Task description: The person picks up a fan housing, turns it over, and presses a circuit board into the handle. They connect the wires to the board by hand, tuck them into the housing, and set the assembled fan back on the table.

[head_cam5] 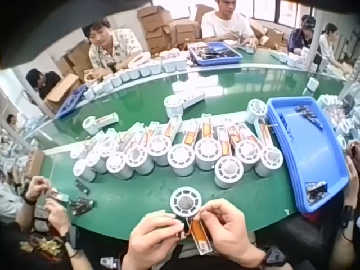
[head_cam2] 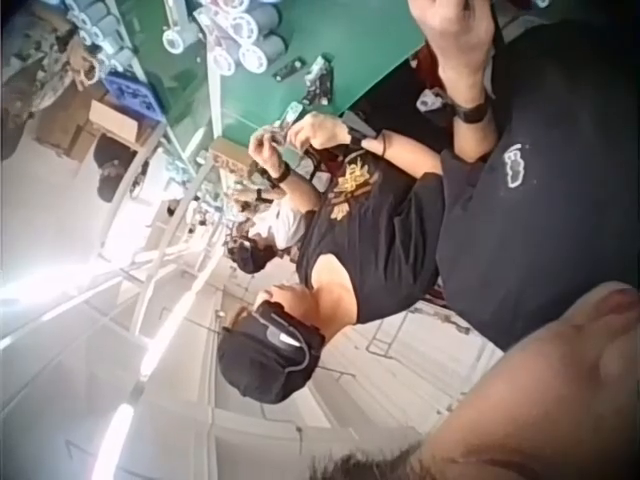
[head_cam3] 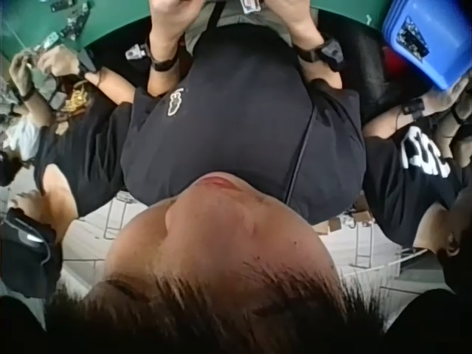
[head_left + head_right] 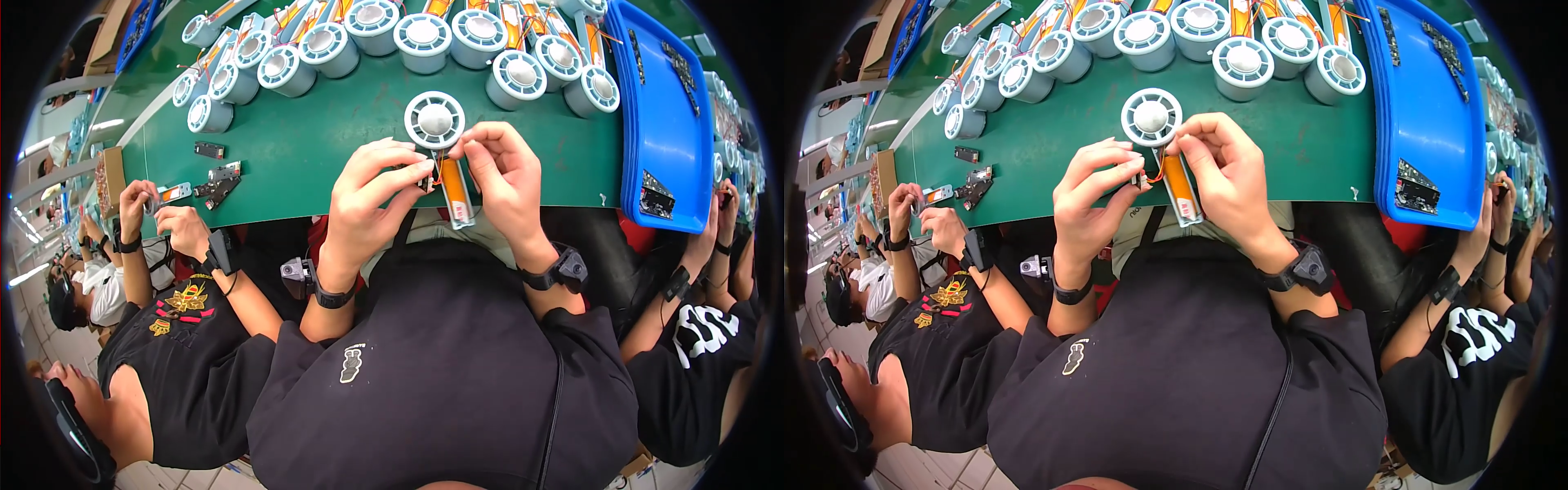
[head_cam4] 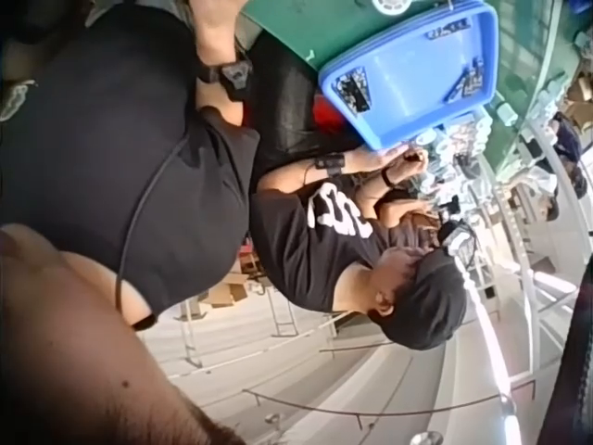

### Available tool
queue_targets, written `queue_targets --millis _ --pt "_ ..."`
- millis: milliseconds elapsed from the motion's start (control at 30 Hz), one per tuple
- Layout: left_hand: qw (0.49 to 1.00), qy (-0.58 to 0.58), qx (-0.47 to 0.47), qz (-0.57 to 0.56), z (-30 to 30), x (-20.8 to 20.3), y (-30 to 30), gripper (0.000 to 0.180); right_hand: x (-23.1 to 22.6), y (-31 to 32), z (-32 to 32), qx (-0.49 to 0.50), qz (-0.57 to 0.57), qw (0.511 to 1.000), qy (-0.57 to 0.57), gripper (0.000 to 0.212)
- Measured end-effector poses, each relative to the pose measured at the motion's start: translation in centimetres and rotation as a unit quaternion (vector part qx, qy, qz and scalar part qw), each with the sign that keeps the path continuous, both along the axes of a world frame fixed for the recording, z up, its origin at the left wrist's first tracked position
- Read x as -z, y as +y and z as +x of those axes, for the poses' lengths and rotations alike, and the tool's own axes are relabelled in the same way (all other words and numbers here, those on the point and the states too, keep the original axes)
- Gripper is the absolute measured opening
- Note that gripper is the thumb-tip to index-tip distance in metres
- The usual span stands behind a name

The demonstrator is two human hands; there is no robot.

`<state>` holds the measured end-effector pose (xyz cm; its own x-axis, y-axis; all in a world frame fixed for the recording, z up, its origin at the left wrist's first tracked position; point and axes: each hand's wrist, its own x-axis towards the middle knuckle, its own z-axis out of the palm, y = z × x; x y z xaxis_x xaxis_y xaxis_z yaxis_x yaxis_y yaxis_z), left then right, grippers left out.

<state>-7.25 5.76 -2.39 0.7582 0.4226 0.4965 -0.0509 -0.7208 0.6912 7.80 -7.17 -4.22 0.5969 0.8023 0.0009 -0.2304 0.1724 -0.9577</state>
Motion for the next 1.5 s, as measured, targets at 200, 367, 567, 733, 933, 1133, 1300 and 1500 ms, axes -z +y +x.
queue_targets --millis 200,367,567,733,933,1133,1300,1500 --pt "0.999 0.031 0.003 -0.005 0.2 -0.1 -0.5 0.041 0.4 0.5 0.1 0.010 0.043 0.989 0.141 0.008" --pt "1.000 0.027 0.003 0.004 0.6 0.3 -0.7 0.039 0.2 -0.1 0.8 -0.001 0.018 0.998 0.056 0.010" --pt "0.996 0.010 -0.004 -0.086 1.7 0.5 -1.5 0.037 0.4 -0.5 1.9 0.060 0.072 0.995 -0.015 0.013" --pt "0.995 0.046 0.027 -0.080 2.4 -0.1 -1.0 0.039 0.1 -0.9 2.9 0.046 0.003 0.979 -0.198 0.012" --pt "0.993 0.036 0.044 -0.105 3.3 0.3 -0.8 0.041 -0.9 -1.1 3.5 0.039 -0.005 0.959 -0.281 0.012" --pt "0.984 0.042 0.057 -0.161 3.7 -1.1 -1.1 0.040 -0.8 -1.5 3.8 -0.008 -0.020 0.979 -0.202 0.011" --pt "0.976 0.014 0.074 -0.206 3.5 -0.1 -0.9 0.042 -1.0 -1.3 4.3 -0.040 -0.034 0.974 -0.221 0.010" --pt "0.985 0.036 0.069 -0.153 3.5 0.2 -0.6 0.040 -0.6 -0.8 4.3 -0.015 0.001 0.939 -0.345 0.014"
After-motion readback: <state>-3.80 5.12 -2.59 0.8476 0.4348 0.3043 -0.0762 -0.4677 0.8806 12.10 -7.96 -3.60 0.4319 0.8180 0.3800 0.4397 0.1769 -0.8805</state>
